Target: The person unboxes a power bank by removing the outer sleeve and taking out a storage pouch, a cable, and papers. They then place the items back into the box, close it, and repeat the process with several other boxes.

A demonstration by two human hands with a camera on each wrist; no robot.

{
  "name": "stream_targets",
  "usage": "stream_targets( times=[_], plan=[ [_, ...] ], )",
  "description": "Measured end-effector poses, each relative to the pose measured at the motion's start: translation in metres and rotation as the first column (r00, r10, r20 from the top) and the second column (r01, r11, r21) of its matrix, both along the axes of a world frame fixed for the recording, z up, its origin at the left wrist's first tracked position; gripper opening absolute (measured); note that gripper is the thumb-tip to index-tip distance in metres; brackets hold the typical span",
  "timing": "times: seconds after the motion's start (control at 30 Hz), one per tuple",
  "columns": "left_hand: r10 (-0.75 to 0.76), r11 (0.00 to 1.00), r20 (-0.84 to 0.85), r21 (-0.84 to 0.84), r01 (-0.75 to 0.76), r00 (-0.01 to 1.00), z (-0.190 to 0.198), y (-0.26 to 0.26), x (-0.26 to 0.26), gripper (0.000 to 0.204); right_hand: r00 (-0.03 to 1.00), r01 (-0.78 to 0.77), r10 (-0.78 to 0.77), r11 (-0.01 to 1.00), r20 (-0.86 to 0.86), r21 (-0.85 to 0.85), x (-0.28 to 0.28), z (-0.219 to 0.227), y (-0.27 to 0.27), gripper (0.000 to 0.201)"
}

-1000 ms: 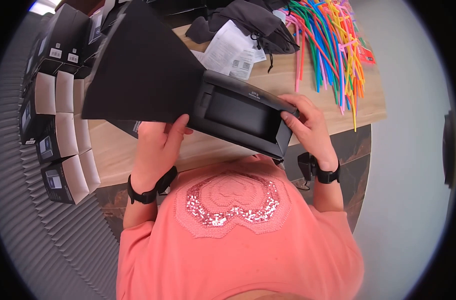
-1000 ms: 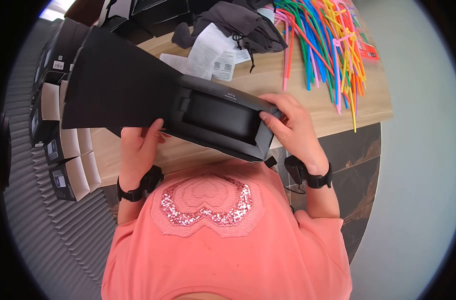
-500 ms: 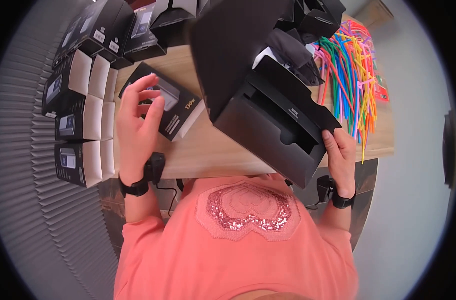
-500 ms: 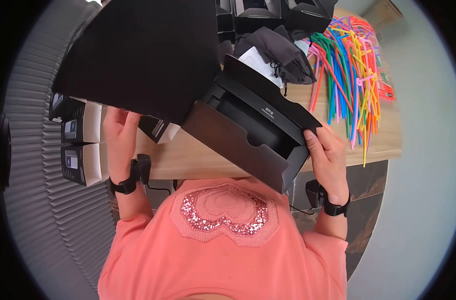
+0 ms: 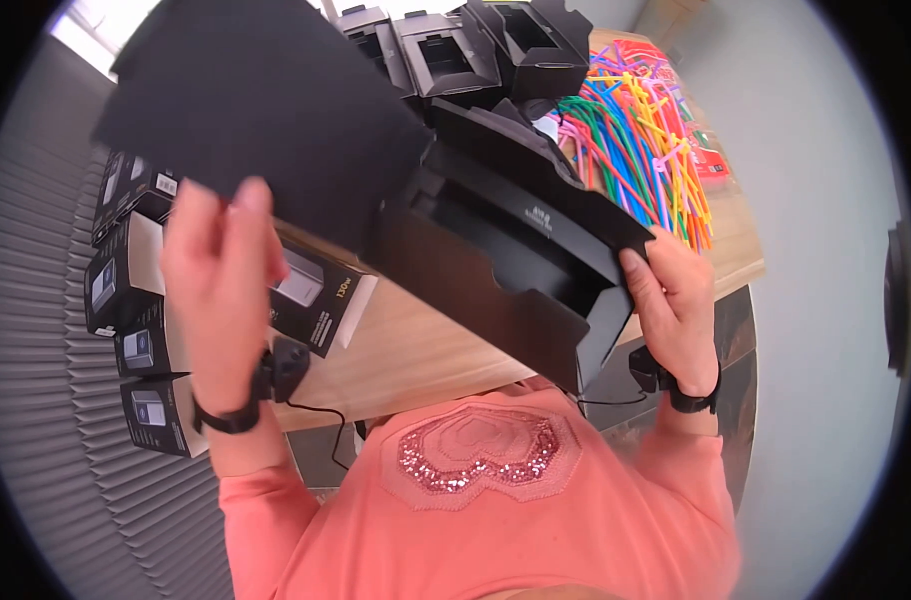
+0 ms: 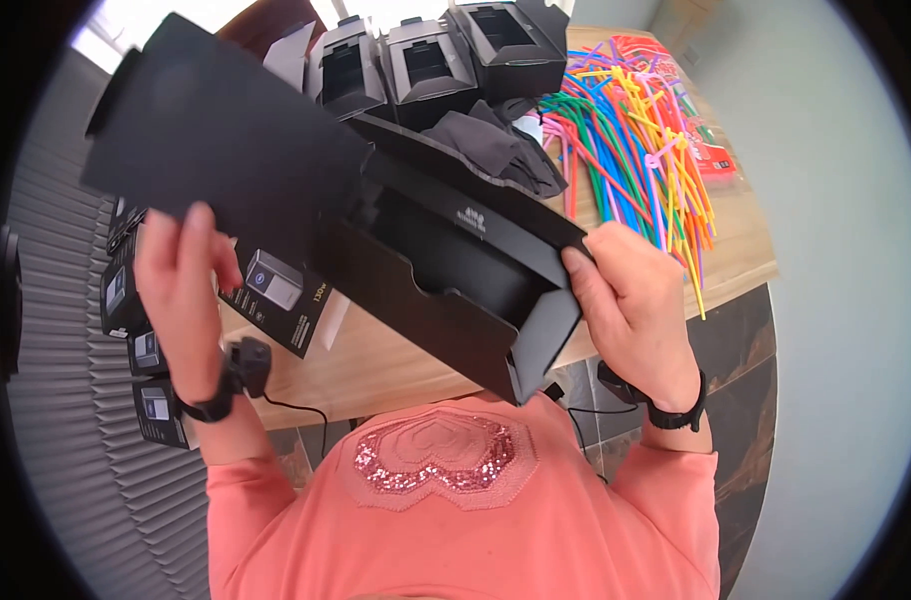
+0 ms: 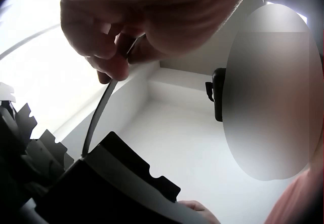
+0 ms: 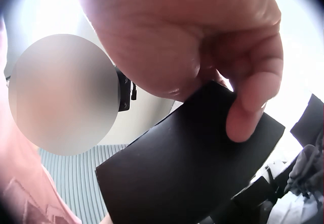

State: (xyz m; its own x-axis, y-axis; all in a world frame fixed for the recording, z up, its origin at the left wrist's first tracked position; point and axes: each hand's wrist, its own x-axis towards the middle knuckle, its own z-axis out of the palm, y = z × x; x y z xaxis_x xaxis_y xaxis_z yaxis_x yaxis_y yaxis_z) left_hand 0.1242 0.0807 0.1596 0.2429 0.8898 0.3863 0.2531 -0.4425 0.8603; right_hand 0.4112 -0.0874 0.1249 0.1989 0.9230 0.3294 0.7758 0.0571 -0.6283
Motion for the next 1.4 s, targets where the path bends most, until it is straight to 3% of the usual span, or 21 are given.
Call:
stream_targets(
  times=[0.07,0.1,0.17,0.23,0.3,0.37,0.43,0.47,0.53,0.57,0.67,0.7,0.83,0.93,1.2,1.27,1.33,1.4],
  plan=[
    [-0.123,0.992,0.095,-0.029,0.126,0.988,0.018,0.026,0.018,0.02,0.997,0.065,-0.068,0.994,0.024,0.084,0.0,0.005,0.006,0.022],
    [-0.098,0.995,0.089,-0.024,0.101,0.991,0.031,0.035,0.036,0.023,0.989,0.123,-0.115,0.989,-0.097,0.08,-0.001,0.005,0.012,0.025],
    [-0.158,0.987,0.048,-0.029,0.16,0.986,0.051,0.066,0.061,0.027,0.976,0.142,-0.123,0.985,-0.177,0.098,0.001,0.006,0.03,0.025],
    [-0.183,0.977,-0.111,-0.133,0.168,0.977,0.069,0.106,0.075,0.048,0.944,0.178,-0.144,0.98,-0.296,0.09,0.001,0.013,0.052,0.028],
    [-0.394,0.914,0.018,-0.094,0.394,0.919,0.076,0.131,0.104,0.041,0.947,0.196,-0.157,0.974,-0.279,0.116,0.007,0.014,0.083,0.03],
    [-0.421,0.907,-0.04,-0.053,0.419,0.906,0.072,0.154,0.124,0.047,0.95,0.211,-0.168,0.966,-0.265,0.146,0.021,0.009,0.115,0.033],
    [-0.398,0.917,-0.067,-0.029,0.397,0.915,0.048,0.209,0.144,0.049,0.983,0.184,-0.173,0.957,-0.065,0.226,0.033,0.001,0.145,0.035],
    [-0.391,0.921,-0.085,-0.022,0.39,0.917,0.04,0.222,0.149,0.049,0.983,0.184,-0.174,0.954,-0.066,0.237,0.034,-0.001,0.154,0.035],
    [-0.312,0.942,-0.225,-0.203,0.269,0.923,0.04,0.222,0.155,0.048,0.978,0.181,-0.202,0.94,0.046,0.29,0.032,-0.003,0.168,0.033],
    [-0.295,0.951,-0.089,-0.129,0.283,0.951,0.017,0.245,0.162,0.047,0.962,0.194,-0.238,0.943,0.138,0.272,0.03,-0.003,0.171,0.031],
    [-0.356,0.933,-0.053,-0.074,0.352,0.933,-0.006,0.271,0.163,0.059,0.931,0.155,-0.255,0.923,0.26,0.353,0.029,-0.013,0.184,0.029],
    [-0.386,0.917,-0.072,-0.138,0.374,0.92,-0.008,0.278,0.163,0.067,0.918,0.176,-0.275,0.929,0.286,0.327,0.029,-0.016,0.19,0.027],
    [-0.405,0.901,-0.039,-0.186,0.392,0.913,-0.008,0.283,0.166,0.069,0.914,0.162,-0.278,0.918,0.296,0.362,0.026,-0.025,0.207,0.028],
    [-0.34,0.916,0.039,-0.214,0.34,0.94,-0.012,0.289,0.166,0.067,0.921,0.173,-0.267,0.933,0.284,0.316,0.027,-0.027,0.22,0.028],
    [-0.412,0.867,0.137,-0.246,0.434,0.901,-0.008,0.275,0.136,0.06,0.97,0.192,-0.197,0.98,0.144,0.053,0.044,-0.04,0.234,0.035],
    [-0.416,0.878,0.098,-0.214,0.428,0.904,0.0,0.251,0.12,0.055,0.967,0.188,-0.19,0.982,0.17,0.027,0.041,-0.035,0.226,0.035],
    [-0.471,0.833,0.242,-0.196,0.518,0.848,0.015,0.221,0.103,0.048,0.938,0.217,-0.234,0.972,0.255,0.095,0.037,-0.033,0.219,0.035],
    [-0.455,0.842,0.193,-0.225,0.491,0.869,0.033,0.189,0.08,0.049,0.941,0.212,-0.227,0.973,0.252,0.087,0.035,-0.029,0.21,0.035]
  ],
)
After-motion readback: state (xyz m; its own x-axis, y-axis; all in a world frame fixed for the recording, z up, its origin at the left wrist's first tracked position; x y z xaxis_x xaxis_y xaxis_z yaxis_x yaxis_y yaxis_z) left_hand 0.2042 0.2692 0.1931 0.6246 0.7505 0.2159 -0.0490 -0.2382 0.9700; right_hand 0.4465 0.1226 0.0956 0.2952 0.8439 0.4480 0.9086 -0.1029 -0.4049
